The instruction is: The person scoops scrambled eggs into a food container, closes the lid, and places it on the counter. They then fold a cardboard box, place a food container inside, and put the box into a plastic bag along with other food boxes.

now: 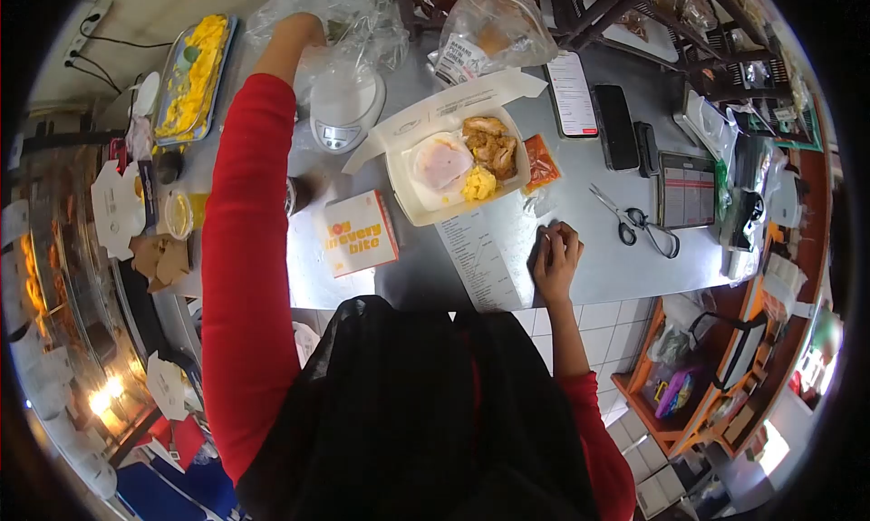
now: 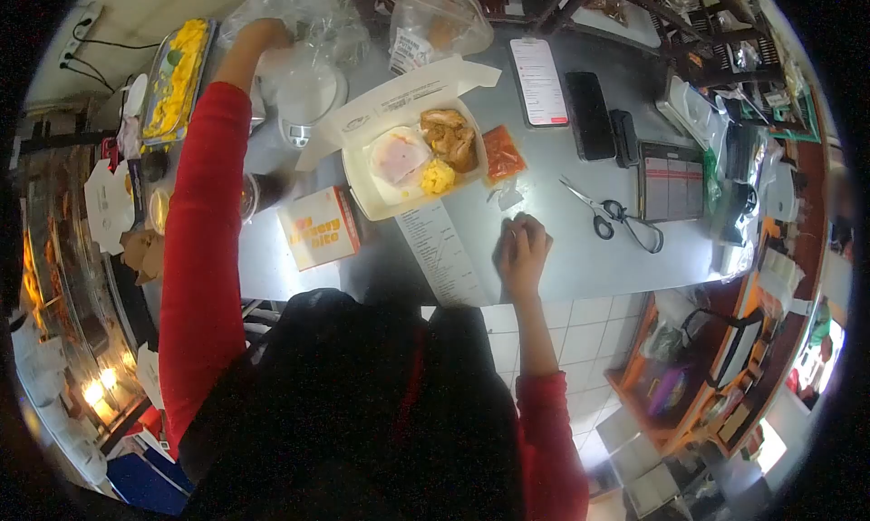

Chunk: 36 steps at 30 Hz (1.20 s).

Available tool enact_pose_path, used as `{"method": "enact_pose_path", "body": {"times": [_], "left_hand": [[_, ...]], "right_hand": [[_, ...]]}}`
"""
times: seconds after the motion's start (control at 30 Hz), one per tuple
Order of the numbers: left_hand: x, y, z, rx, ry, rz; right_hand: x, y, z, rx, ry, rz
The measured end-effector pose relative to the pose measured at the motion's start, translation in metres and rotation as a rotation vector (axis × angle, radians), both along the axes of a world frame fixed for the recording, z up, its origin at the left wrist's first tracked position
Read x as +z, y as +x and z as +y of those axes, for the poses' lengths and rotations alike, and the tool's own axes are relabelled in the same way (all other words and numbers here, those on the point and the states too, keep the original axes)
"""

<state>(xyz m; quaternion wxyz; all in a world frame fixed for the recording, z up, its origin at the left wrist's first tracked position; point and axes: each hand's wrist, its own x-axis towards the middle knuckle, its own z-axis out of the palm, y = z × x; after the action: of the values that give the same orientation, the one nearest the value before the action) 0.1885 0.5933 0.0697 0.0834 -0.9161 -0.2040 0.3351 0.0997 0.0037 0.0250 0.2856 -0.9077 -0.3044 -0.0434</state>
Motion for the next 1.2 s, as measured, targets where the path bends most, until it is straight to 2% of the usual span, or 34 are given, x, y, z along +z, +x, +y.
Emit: {"method": "enact_pose_path", "body": {"times": [0.1,0.2,0.27,0.33,0.4,0.5,0.57,0.6,0.67,0.7,0.8,0.83,0.87,0.93,0.97,1.0,1.03,1.07,1.1,1.17,1.2], "left_hand": [[-0.001,0.007,-0.029,-0.239,0.398,-0.443],[-0.042,0.02,-0.019,-0.218,-0.08,-0.643],[-0.074,0.024,0.004,-0.211,-0.076,-0.814],[-0.107,0.03,0.05,-0.186,-0.102,-0.876],[-0.133,0.032,0.097,-0.156,-0.147,-0.825],[-0.027,0.004,0.0,0.103,-0.151,-0.598],[0.029,-0.016,-0.047,0.184,-0.101,-0.812],[0.041,-0.022,-0.057,0.225,-0.074,-0.919],[0.028,-0.021,-0.038,0.348,-0.719,-1.779],[0.052,-0.03,-0.052,0.295,-0.666,-1.94],[0.123,-0.084,-0.153,0.136,-0.59,-2.32],[0.133,-0.104,-0.192,0.06,-0.375,-2.296],[0.127,-0.13,-0.228,-0.032,-0.113,-2.137],[0.095,-0.151,-0.254,-0.384,-0.472,-1.736],[0.079,-0.161,-0.267,-0.492,-0.661,-1.505],[0.067,-0.155,-0.274,-0.475,-0.645,-1.195],[0.061,-0.157,-0.282,-0.467,-0.525,-1.117],[0.056,-0.158,-0.287,-0.468,-0.394,-1.062],[0.042,-0.171,-0.285,-0.352,-0.426,-1.088],[0.012,-0.194,-0.289,-0.169,-0.081,-1.37],[0.021,-0.189,-0.304,0.059,-0.137,-1.512]], "right_hand": [[-0.001,0.001,0.003,-0.012,-0.013,-0.021],[0.0,0.002,0.005,-0.014,-0.018,-0.048],[-0.001,0.001,0.003,-0.014,-0.031,-0.041],[0.0,0.001,0.005,-0.02,-0.027,-0.041],[0.0,0.001,0.004,-0.019,-0.031,-0.043],[0.0,0.003,0.005,-0.017,-0.022,-0.049],[0.001,0.002,0.004,-0.014,-0.017,-0.036],[0.0,0.002,0.003,-0.016,-0.018,-0.031],[-0.002,0.002,0.001,-0.014,-0.021,-0.022],[-0.002,0.002,0.001,-0.011,-0.017,-0.025],[-0.001,0.001,0.002,-0.011,-0.006,-0.026],[0.001,0.001,0.002,-0.013,-0.006,-0.021],[0.002,0.001,0.002,-0.013,-0.006,-0.017],[0.004,0.0,0.002,-0.001,-0.002,0.01],[0.003,0.001,0.0,0.003,0.001,0.021],[-0.006,0.003,-0.006,0.025,0.003,0.043],[-0.001,0.002,-0.01,0.025,-0.038,0.095],[-0.001,0.008,-0.014,0.091,-0.023,0.084],[0.013,0.019,-0.014,0.141,0.07,0.014],[0.05,0.053,-0.013,0.138,0.136,0.057],[0.06,0.083,-0.014,0.156,0.21,-0.047]]}}
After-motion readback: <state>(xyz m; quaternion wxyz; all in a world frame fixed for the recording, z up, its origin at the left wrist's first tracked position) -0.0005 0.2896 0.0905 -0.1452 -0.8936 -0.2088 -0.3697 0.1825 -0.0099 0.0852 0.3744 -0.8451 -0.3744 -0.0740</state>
